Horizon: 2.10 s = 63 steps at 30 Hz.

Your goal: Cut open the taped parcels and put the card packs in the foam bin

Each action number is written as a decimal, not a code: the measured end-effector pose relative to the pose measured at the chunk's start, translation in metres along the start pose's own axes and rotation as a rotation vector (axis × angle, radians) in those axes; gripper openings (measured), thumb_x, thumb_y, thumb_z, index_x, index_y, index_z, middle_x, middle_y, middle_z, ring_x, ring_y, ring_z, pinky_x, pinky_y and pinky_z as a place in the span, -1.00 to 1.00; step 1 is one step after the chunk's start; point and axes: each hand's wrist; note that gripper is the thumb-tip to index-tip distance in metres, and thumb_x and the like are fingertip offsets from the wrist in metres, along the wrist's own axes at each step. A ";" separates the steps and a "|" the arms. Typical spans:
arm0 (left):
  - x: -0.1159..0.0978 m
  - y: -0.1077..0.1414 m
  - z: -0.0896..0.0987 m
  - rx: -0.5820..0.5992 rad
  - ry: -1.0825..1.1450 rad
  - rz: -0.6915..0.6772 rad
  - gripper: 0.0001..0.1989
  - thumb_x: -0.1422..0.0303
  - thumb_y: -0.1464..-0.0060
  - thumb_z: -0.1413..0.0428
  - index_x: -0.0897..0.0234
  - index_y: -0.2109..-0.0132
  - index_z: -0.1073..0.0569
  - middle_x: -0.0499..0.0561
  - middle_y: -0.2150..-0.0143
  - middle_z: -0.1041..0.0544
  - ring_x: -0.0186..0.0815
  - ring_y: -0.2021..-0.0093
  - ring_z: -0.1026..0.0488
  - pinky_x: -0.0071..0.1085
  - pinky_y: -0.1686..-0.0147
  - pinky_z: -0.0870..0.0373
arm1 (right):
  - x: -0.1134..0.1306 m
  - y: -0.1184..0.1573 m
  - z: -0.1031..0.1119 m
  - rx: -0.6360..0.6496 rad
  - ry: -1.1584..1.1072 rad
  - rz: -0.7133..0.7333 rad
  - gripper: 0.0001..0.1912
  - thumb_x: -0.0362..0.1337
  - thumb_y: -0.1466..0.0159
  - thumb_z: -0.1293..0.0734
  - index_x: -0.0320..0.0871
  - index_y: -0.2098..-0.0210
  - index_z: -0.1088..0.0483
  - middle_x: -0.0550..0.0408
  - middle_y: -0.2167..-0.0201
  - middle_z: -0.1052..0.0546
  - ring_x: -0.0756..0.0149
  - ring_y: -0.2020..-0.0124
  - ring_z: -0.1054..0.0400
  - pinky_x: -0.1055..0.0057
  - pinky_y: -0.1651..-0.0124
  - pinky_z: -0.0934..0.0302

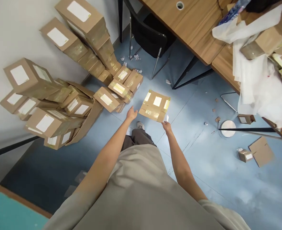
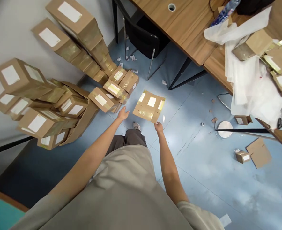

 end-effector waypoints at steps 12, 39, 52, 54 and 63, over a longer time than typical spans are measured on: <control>0.093 0.206 0.179 -0.549 0.326 0.506 -0.74 0.27 -0.03 -0.30 0.19 0.10 -0.59 0.23 0.06 -0.71 0.06 -0.16 -0.63 0.06 -0.33 -0.41 | 0.095 0.101 -0.103 0.618 0.488 0.359 -0.84 -0.15 -0.21 -0.43 -0.10 0.36 -0.60 0.03 0.43 -0.66 0.13 0.26 -0.60 0.26 0.04 -0.46; 0.301 0.655 0.340 -2.032 1.200 0.225 -0.56 0.11 -0.16 -0.30 0.28 -0.08 -0.58 0.26 -0.16 -0.67 0.01 -0.29 -0.55 0.02 -0.40 -0.33 | 0.071 0.664 -0.556 1.647 1.009 1.387 -0.50 0.03 -0.24 -0.35 -0.20 0.00 -0.56 -0.22 0.09 -0.71 -0.04 -0.01 -0.62 0.00 -0.23 -0.43; 0.386 0.725 0.451 -2.284 1.276 0.382 -0.48 0.04 -0.10 -0.33 0.28 -0.09 -0.57 0.29 -0.17 -0.66 0.02 -0.26 -0.56 0.05 -0.36 -0.35 | -0.027 0.887 -0.703 1.906 1.078 1.562 -0.46 0.09 -0.36 -0.37 -0.14 -0.16 -0.50 -0.26 -0.21 -0.59 -0.04 -0.15 -0.57 0.01 -0.20 -0.47; 0.396 0.732 0.475 -2.306 1.275 0.398 -0.47 0.03 -0.09 -0.33 0.28 -0.09 -0.57 0.30 -0.17 -0.66 0.01 -0.25 -0.57 0.05 -0.36 -0.35 | -0.042 0.926 -0.722 1.962 1.038 1.673 -0.42 0.10 -0.38 -0.36 -0.15 -0.22 -0.47 -0.26 -0.24 -0.56 -0.06 -0.19 -0.53 -0.01 -0.24 -0.44; 0.427 0.726 0.533 -2.364 1.335 0.433 -0.46 0.00 -0.09 -0.34 0.27 -0.09 -0.57 0.30 -0.15 -0.66 0.01 -0.21 -0.60 0.05 -0.32 -0.40 | -0.130 1.062 -0.797 1.824 1.083 2.027 -0.18 0.04 -0.28 -0.52 -0.31 -0.36 -0.31 -0.40 -0.37 -0.35 -0.12 -0.44 -0.19 0.00 -0.48 -0.12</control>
Point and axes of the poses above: each hand's wrist, its own y-axis away from the middle knuckle, its own z-axis out of the back of the hand, x = y × z
